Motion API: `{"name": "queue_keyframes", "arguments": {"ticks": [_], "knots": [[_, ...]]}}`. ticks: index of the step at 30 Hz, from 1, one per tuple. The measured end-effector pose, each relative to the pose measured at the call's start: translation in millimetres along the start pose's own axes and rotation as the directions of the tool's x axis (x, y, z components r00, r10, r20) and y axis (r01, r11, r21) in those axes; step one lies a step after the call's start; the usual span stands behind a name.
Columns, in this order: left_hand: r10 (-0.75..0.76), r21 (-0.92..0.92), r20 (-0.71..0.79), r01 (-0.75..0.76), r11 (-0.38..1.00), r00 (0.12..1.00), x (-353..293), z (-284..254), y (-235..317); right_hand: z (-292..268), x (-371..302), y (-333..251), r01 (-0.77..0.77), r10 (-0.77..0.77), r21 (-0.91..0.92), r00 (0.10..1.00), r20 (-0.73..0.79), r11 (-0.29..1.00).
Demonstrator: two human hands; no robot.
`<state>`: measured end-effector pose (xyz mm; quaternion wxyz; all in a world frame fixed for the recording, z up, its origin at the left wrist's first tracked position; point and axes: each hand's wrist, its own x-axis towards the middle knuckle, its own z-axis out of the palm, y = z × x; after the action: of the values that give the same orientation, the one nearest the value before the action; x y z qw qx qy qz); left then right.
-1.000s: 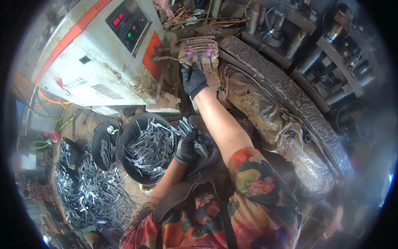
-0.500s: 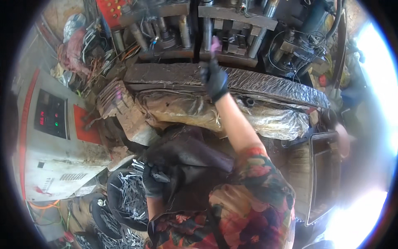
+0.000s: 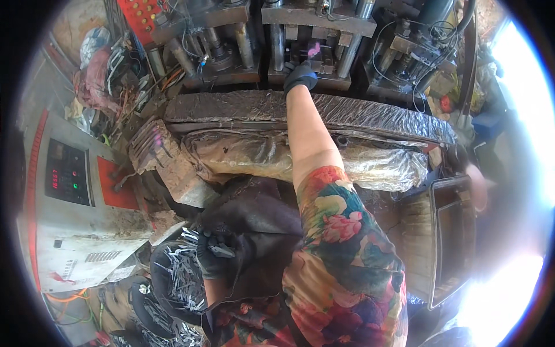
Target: Operating an industrial metal press to fabricate small metal components and sorting them into bins.
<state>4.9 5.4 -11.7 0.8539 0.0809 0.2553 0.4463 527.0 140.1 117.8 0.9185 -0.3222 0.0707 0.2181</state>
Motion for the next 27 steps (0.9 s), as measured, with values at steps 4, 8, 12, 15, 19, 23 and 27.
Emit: {"name": "queue_keyframes", "arguments": {"ticks": [4, 8, 12, 15, 19, 23, 27], "knots": [[0.043, 0.054, -0.008, -0.043, 0.998, 0.999, -2.1, -0.4, 1.2, -4.7, -1.2, -3.3, -0.037, 0.039, 0.077, 0.999, -0.025, 0.996], [0.022, 0.113, -0.030, -0.019, 0.993, 0.999, -2.9, 39.1, -15.1, -58.2, 23.1, -50.6, -0.079, 0.061, 0.140, 0.990, 0.131, 0.987], [-0.025, 0.078, 0.013, 0.024, 0.997, 1.000, -11.8, 37.4, 8.5, -92.9, -125.4, -74.0, 0.145, 0.103, -0.678, 0.945, 0.312, 0.720], [-0.119, 0.011, 0.099, 0.118, 0.993, 0.988, -1.5, 22.9, 2.4, -151.8, -172.3, -98.8, 0.107, 0.248, -0.804, 0.920, 0.303, 0.585], [-0.026, 0.124, -0.062, 0.034, 0.992, 0.998, 12.6, -7.4, 6.0, -167.8, -213.0, -110.6, 0.607, 0.291, -0.563, 0.781, 0.552, -0.561], [-0.014, 0.176, -0.007, 0.015, 0.984, 1.000, 15.3, -2.4, -2.7, -168.5, -191.3, -122.8, 0.349, 0.435, -0.929, 0.860, 0.266, -0.123], [-0.098, 0.246, 0.068, 0.079, 0.966, 0.993, 2.4, 33.9, -9.6, -230.3, -79.3, -176.4, 0.342, 0.219, -0.763, 0.821, 0.526, 0.548]]}}
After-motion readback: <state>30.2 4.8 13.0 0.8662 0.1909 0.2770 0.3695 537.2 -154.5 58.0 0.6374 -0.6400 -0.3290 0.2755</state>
